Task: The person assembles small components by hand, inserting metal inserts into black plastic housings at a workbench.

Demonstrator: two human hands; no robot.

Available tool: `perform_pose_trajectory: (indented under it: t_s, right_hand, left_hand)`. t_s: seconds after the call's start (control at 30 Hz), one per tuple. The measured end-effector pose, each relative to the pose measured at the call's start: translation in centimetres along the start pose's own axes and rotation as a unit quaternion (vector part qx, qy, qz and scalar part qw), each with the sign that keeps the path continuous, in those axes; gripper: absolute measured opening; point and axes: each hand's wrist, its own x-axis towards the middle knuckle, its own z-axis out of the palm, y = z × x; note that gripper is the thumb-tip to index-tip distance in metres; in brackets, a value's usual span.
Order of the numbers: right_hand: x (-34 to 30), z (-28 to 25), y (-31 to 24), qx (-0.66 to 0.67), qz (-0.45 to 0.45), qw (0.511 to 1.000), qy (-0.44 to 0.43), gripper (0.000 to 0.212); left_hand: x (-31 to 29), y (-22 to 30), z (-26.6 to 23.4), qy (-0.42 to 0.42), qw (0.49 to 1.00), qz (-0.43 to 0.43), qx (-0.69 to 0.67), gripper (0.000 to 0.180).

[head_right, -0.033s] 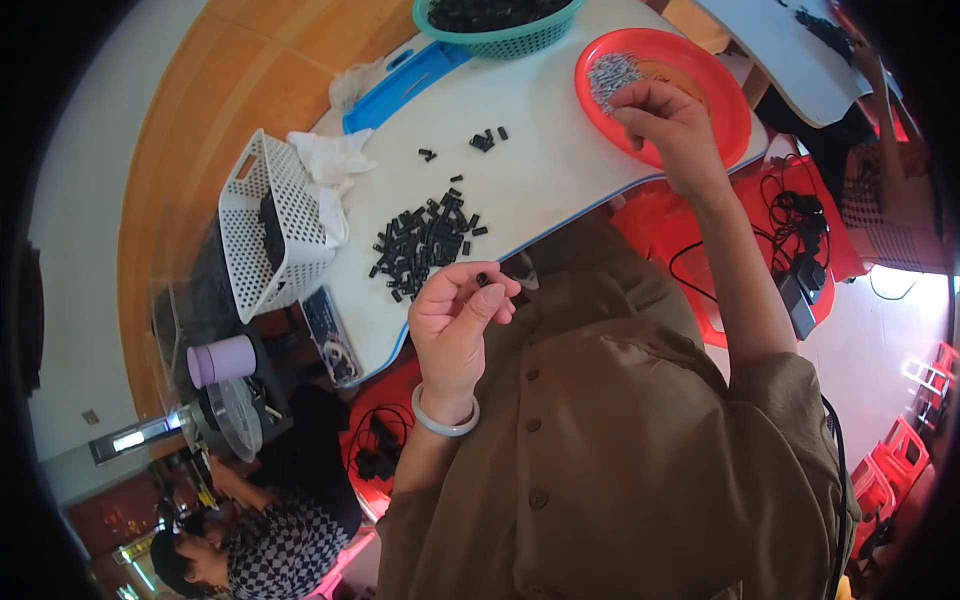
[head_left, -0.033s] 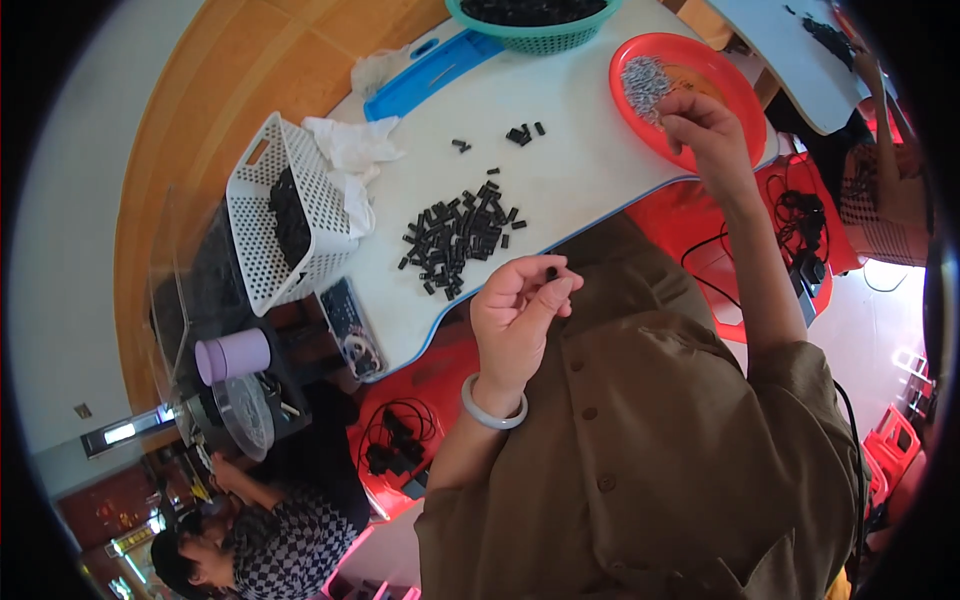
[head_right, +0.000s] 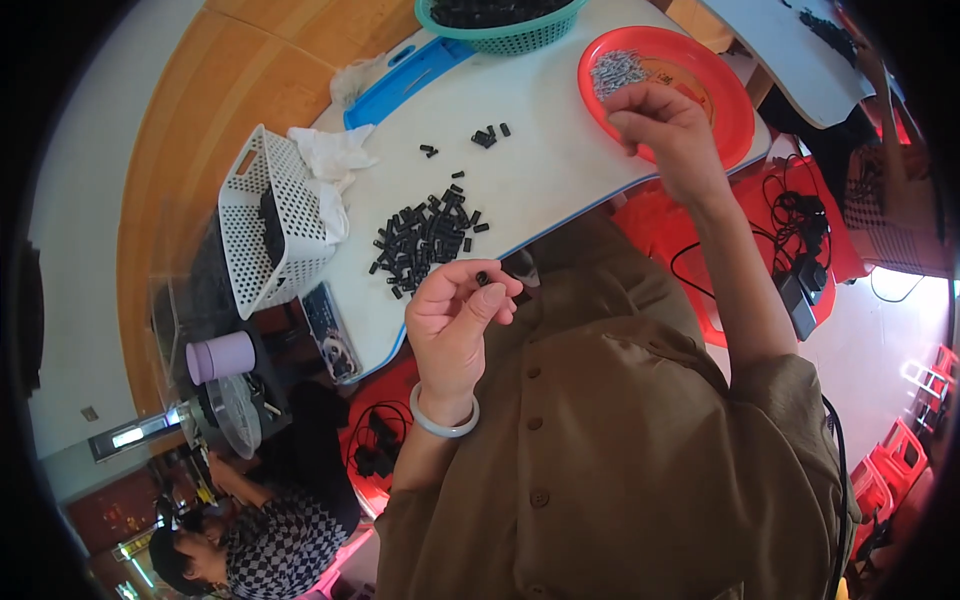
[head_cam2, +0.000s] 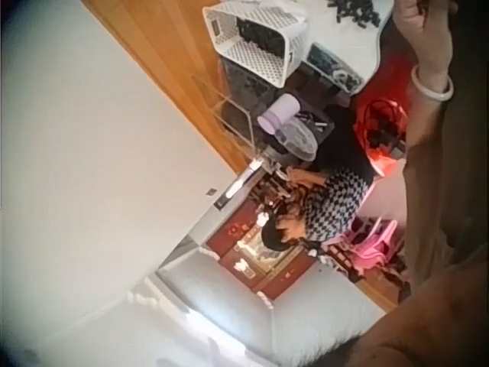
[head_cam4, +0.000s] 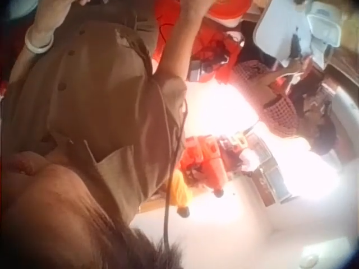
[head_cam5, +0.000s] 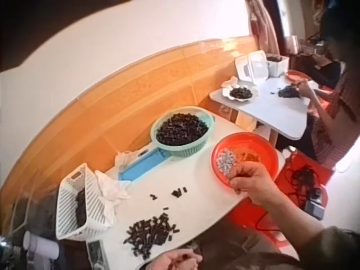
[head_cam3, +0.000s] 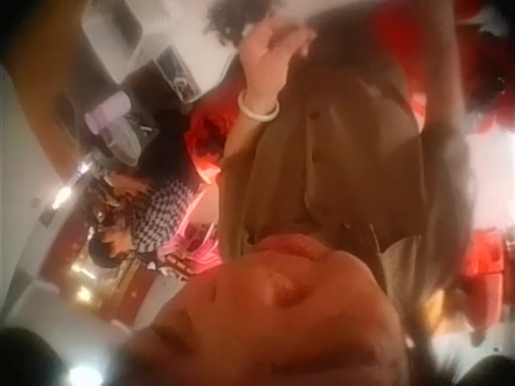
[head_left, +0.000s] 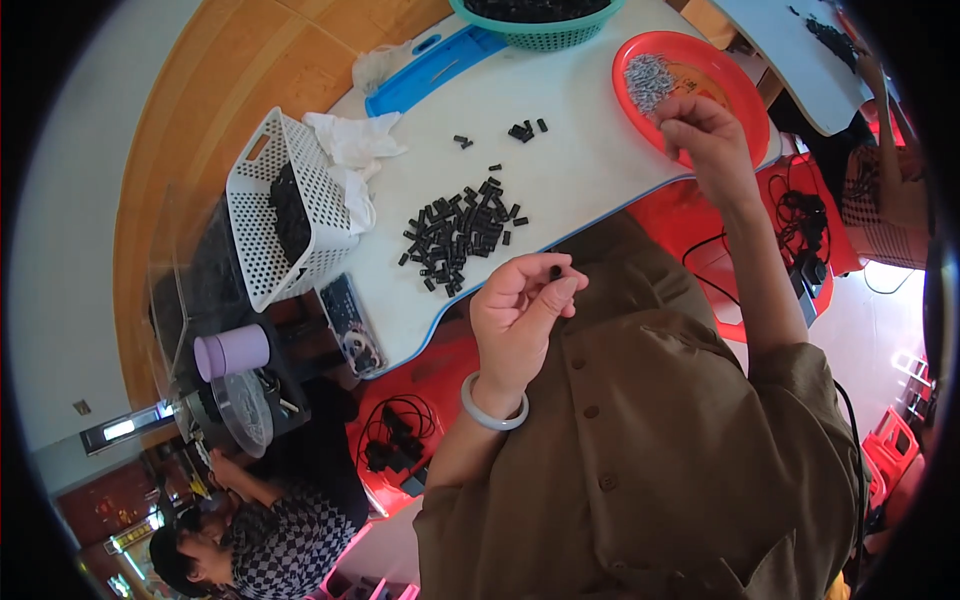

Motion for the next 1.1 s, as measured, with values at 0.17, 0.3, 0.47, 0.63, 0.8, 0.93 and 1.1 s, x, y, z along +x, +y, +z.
perform_pose_trajectory:
  t_s: [0.17, 0.3, 0.47, 0.63, 0.8, 0.93, 1.1]
  right_hand:
    - [-3.0, 6.8, -2.3, 0.237, 0.000, 0.954, -0.185, 0.013]
    - [-4.9, 10.6, -2.8, 0.320, -0.017, 0.915, -0.246, 0.016]
    - [-5.9, 12.5, -3.3, 0.358, -0.050, 0.884, -0.297, 0.017]
    - [-6.0, 12.7, -3.8, 0.257, -0.154, 0.907, -0.294, 0.017]
    - [-5.5, 12.4, -4.5, 0.081, -0.244, 0.919, -0.300, 0.014]
    - [-5.5, 12.7, -4.6, 0.069, -0.261, 0.918, -0.291, 0.013]
    - [-5.3, 12.9, -4.6, 0.000, -0.289, 0.909, -0.299, 0.011]
  left_hand:
    - [-0.4, 2.4, 1.3, -0.005, 0.999, 0.018, 0.030, 0.018]
    - [-0.9, 4.1, 2.1, -0.001, 0.995, 0.020, 0.100, 0.015]
    - [-1.7, 4.8, 2.0, 0.006, 0.996, 0.048, 0.069, 0.018]
    - [-1.7, 4.3, 1.6, 0.009, 0.998, 0.047, 0.037, 0.019]
    - [-1.8, 4.0, 1.4, 0.003, 0.999, 0.046, -0.005, 0.022]
    - [-1.8, 3.9, 1.1, 0.004, 0.999, 0.039, -0.020, 0.022]
    - [-1.9, 3.6, 0.5, 0.005, 0.999, 0.040, -0.022, 0.020]
